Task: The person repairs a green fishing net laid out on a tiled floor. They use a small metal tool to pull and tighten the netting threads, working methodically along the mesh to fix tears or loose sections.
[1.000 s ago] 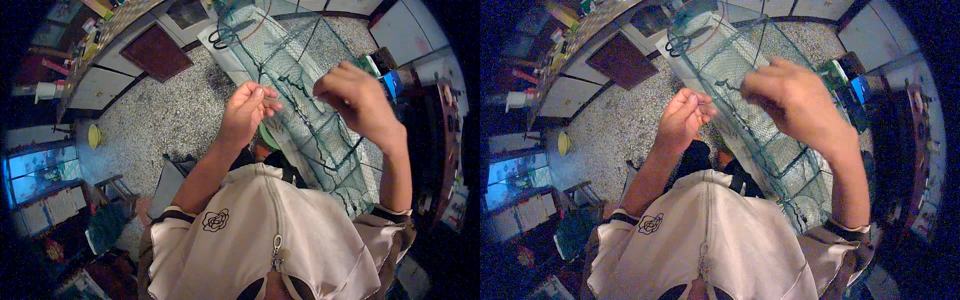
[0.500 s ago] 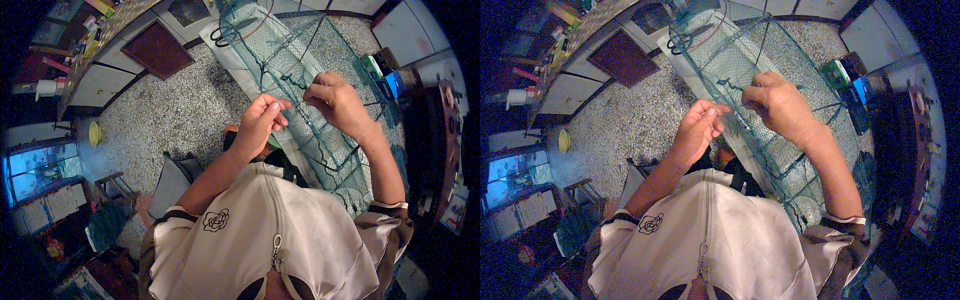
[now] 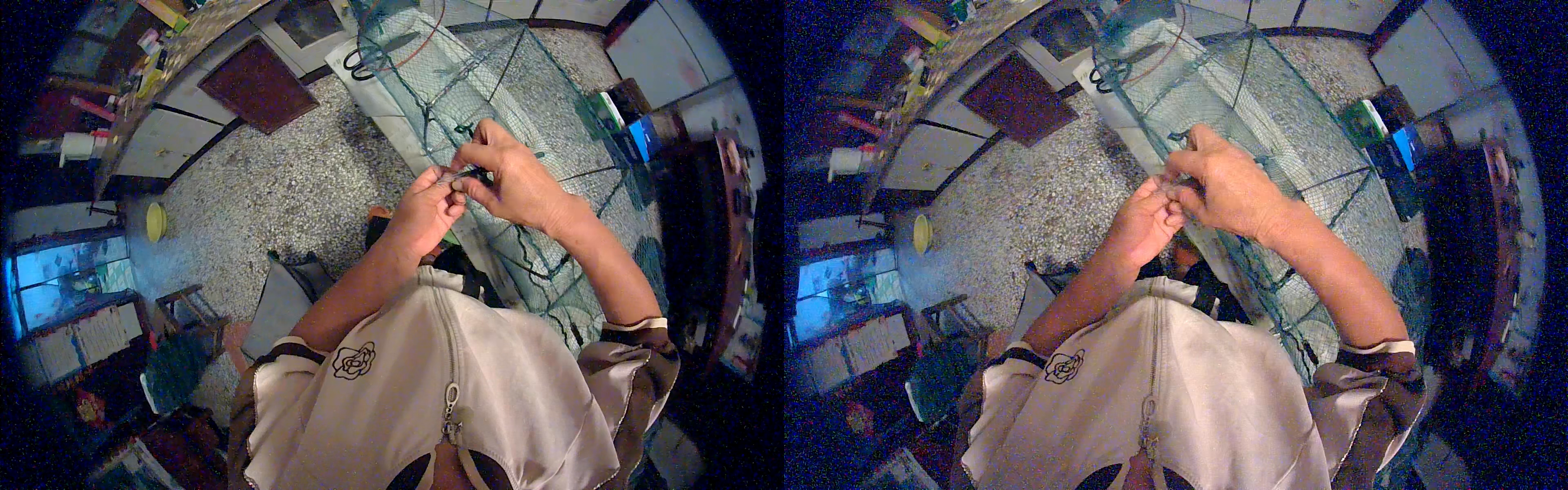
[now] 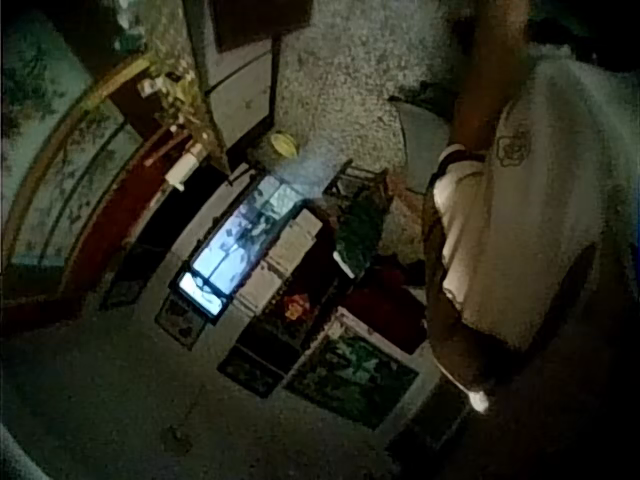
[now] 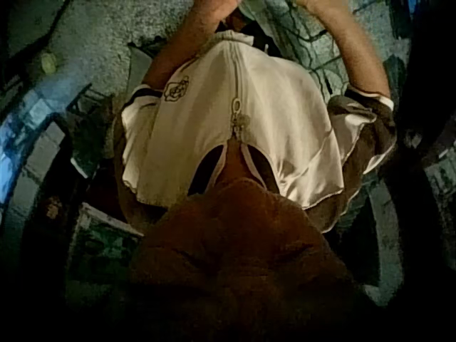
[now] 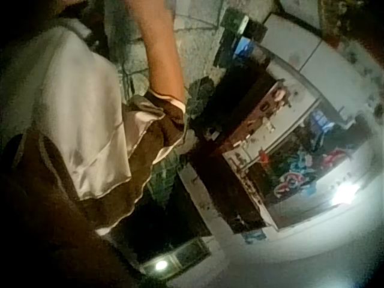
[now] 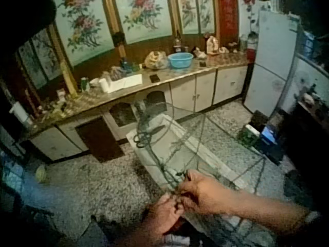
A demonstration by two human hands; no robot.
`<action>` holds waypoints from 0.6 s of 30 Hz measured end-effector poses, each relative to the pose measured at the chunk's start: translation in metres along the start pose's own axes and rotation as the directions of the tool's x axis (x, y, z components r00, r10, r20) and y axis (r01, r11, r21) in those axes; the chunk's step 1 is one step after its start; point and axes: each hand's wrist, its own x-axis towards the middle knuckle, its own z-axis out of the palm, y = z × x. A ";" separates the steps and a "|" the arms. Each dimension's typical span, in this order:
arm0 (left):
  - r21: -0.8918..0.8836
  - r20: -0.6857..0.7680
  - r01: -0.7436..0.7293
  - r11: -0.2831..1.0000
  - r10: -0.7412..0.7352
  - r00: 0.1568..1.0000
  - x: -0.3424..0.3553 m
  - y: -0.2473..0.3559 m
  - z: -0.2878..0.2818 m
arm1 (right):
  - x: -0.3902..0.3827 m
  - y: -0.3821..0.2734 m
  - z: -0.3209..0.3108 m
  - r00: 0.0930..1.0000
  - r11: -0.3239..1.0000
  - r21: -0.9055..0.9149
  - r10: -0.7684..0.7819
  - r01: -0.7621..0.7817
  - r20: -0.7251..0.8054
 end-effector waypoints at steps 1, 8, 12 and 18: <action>0.040 0.000 -0.009 0.999 0.009 1.000 -0.001 0.001 0.001 | 0.001 0.001 0.002 1.000 1.000 -0.007 0.016 -0.016 0.002; 0.453 -0.029 -0.220 0.864 0.261 0.965 -0.006 -0.002 0.015 | 0.007 -0.020 0.009 0.968 0.947 -0.293 -0.188 0.133 -0.167; 0.921 0.299 -0.386 0.045 0.552 0.778 0.003 -0.001 0.012 | 0.015 -0.047 0.003 0.881 0.936 -0.169 -0.349 0.310 -0.319; 0.852 0.324 -0.495 0.170 0.572 0.754 -0.003 -0.006 0.023 | 0.010 -0.056 -0.012 0.914 0.919 0.232 -0.235 0.320 -0.330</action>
